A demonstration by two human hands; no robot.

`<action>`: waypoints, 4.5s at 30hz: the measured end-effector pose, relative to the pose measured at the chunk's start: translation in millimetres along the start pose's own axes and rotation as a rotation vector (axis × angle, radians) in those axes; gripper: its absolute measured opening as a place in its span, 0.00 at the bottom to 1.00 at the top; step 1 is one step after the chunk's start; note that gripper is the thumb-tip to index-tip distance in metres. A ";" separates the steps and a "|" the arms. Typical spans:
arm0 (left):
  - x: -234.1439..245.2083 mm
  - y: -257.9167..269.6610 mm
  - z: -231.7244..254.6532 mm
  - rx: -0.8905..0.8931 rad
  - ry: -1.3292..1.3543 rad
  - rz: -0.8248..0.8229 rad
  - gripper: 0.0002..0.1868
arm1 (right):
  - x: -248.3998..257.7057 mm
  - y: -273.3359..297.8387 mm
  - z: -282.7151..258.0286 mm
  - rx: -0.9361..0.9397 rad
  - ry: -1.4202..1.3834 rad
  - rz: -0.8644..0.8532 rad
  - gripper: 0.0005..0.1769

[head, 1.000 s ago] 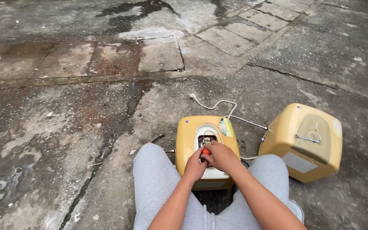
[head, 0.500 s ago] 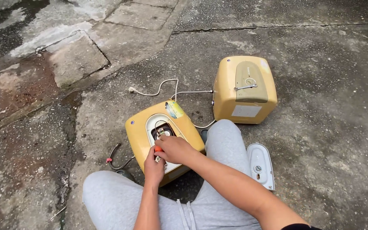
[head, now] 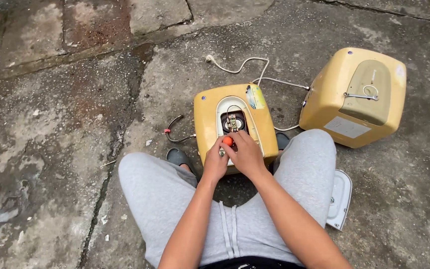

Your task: Repairing and adjusting the internal components of a water heater using a screwdriver.

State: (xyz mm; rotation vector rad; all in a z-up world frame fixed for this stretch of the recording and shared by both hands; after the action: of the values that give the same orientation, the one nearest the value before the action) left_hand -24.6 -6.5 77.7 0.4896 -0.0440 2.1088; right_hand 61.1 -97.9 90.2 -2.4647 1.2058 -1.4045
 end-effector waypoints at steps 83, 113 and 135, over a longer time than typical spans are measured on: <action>-31.6 -30.6 -24.6 -0.119 -0.050 0.102 0.13 | 28.3 -44.6 26.4 0.175 -0.051 -0.466 0.15; -18.8 -35.3 -27.2 -0.105 0.048 0.038 0.18 | 13.6 -62.8 23.6 0.187 0.053 -0.670 0.13; -19.0 -53.1 -65.9 -0.113 -0.083 0.320 0.19 | 14.3 -66.9 -13.8 -0.014 0.336 -0.577 0.24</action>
State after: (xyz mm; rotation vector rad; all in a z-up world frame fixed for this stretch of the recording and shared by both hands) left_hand 6.2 22.4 2.0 0.5294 -0.3054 2.3802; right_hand 94.7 -56.7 135.4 -2.7976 0.5348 -2.0077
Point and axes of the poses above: each hand's wrist, its own y-axis away from the middle knuckle, its own x-axis out of the back of the hand, z = x × y, the point moved 3 cm from there along -y, towards the middle knuckle, and after that the axes turned 4 degrees about -y, right-handed, at the moved point
